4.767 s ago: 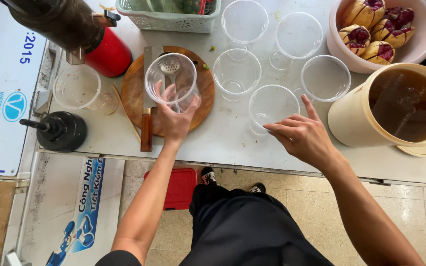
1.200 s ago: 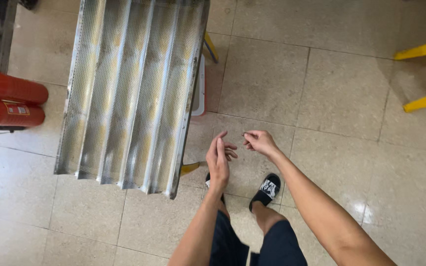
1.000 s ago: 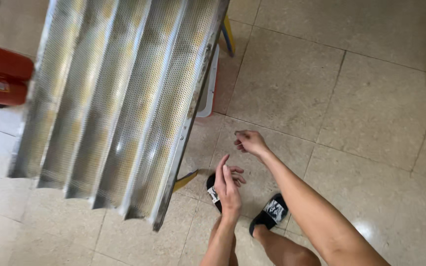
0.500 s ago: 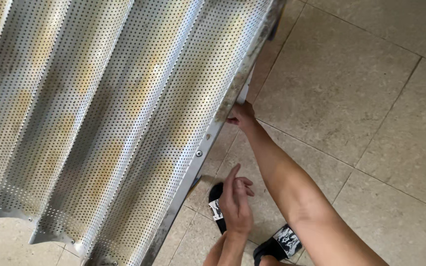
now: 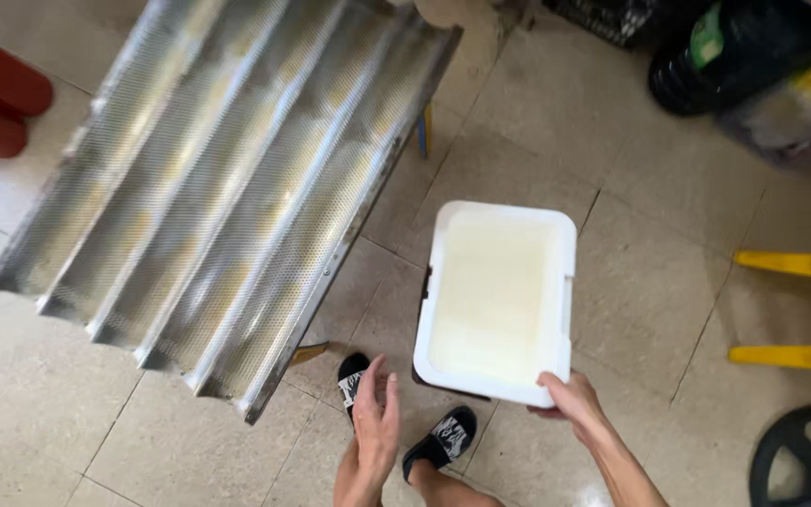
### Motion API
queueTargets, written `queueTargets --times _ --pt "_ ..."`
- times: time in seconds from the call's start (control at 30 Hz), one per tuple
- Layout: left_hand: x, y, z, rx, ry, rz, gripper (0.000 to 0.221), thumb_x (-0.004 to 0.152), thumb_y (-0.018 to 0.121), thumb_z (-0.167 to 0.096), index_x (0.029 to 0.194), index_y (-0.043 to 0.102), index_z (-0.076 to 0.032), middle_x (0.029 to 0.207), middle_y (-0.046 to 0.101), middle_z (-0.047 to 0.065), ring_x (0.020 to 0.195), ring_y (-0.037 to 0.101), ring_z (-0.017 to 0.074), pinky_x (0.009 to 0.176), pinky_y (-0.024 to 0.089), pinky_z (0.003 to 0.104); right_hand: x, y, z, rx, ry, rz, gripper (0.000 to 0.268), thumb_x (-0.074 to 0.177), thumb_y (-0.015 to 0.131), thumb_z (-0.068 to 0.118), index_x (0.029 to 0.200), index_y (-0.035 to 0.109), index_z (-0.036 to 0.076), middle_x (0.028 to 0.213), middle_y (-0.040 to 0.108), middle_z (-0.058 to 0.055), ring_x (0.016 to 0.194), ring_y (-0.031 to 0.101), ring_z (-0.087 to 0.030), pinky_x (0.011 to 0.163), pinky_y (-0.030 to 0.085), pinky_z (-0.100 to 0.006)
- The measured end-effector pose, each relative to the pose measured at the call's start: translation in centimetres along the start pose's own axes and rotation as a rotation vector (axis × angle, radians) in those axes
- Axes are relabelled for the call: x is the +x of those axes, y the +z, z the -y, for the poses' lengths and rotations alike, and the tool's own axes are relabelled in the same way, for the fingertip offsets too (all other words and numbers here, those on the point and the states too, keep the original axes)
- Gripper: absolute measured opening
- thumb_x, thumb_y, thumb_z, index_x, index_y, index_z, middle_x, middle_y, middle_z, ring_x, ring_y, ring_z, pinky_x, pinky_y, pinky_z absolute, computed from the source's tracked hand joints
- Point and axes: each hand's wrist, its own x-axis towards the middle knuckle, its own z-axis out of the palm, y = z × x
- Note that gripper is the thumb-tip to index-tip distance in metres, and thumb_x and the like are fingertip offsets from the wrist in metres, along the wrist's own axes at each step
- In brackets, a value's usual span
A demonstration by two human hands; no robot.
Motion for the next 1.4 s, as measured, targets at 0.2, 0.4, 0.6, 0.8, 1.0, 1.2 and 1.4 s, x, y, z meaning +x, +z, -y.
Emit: queueTargets --times 0.2,0.4,0.6,0.8,1.0,1.2,1.4 --pt "-5.5 -5.4 -15.7 0.035 0.134 0.058 0.074 0.094 0.061 -0.048 0.15 0.042 -0.002 0.143 0.05 0.022 0.134 0.048 0.0351 0.111 0.035 0.044 -17.8 -6.7 5.2 -0.059 -0.078 0.029 0.053 0.085 0.061 0.023 0.122 0.066 -0.015 0.099 0.08 -0.029 0.073 0.081 -0.034 0.064 0.067 -0.041" --pt "-8.2 -17.1 -25.5 -0.274 0.231 -0.073 0.067 0.101 0.047 -0.049 0.15 0.045 -0.002 0.154 0.049 0.02 0.143 0.045 0.0315 0.118 0.033 0.043 -31.1 0.3 12.7 0.061 -0.313 0.118 0.051 0.08 0.062 0.02 0.122 0.062 -0.01 0.101 0.076 -0.024 0.074 0.078 -0.034 0.063 0.065 -0.041" --pt "-7.8 -36.0 -24.7 -0.471 0.272 -0.218 0.058 0.105 0.042 -0.041 0.149 0.047 -0.003 0.15 0.053 0.017 0.14 0.049 0.0281 0.115 0.036 0.039 -36.2 15.7 19.0 0.153 -0.395 0.174 0.048 0.083 0.063 0.02 0.115 0.063 -0.017 0.095 0.075 -0.025 0.072 0.077 -0.033 0.064 0.065 -0.039" --pt "-6.1 -58.0 -16.5 -0.522 0.205 -0.114 0.047 0.104 0.047 -0.035 0.135 0.064 -0.004 0.107 0.077 0.012 0.095 0.071 0.0195 0.092 0.052 0.034 -34.0 33.8 22.8 0.287 -0.381 0.139 0.039 0.085 0.061 0.018 0.106 0.064 -0.014 0.09 0.073 -0.025 0.071 0.074 -0.032 0.063 0.063 -0.039" --pt "-1.6 -74.4 -14.9 -0.497 0.243 -0.37 0.038 0.104 0.05 -0.028 0.124 0.07 -0.002 0.086 0.075 0.009 0.071 0.067 0.0122 0.065 0.051 0.03 -38.4 42.9 26.4 0.41 -0.351 0.097 0.034 0.089 0.059 0.014 0.11 0.058 -0.013 0.094 0.071 -0.023 0.071 0.073 -0.035 0.06 0.058 -0.038" --pt "7.9 -77.5 -20.8 -0.43 0.319 -0.238 0.032 0.104 0.057 -0.026 0.113 0.078 -0.003 0.058 0.057 0.001 0.045 0.039 0.0056 0.04 0.027 0.028 -40.4 46.5 30.3 0.469 -0.349 0.024 0.033 0.092 0.059 0.013 0.109 0.054 -0.015 0.099 0.069 -0.025 0.077 0.072 -0.034 0.064 0.062 -0.039" --pt "16.7 -74.8 -25.7 -0.283 0.653 0.063 0.028 0.106 0.062 -0.026 0.111 0.078 -0.003 0.101 0.078 0.008 0.085 0.065 0.0075 0.075 0.054 0.028 -37.0 47.6 34.4 0.441 -0.302 0.064 0.04 0.097 0.055 0.03 0.116 0.057 -0.005 0.101 0.068 -0.021 0.078 0.069 -0.03 0.067 0.059 -0.038"
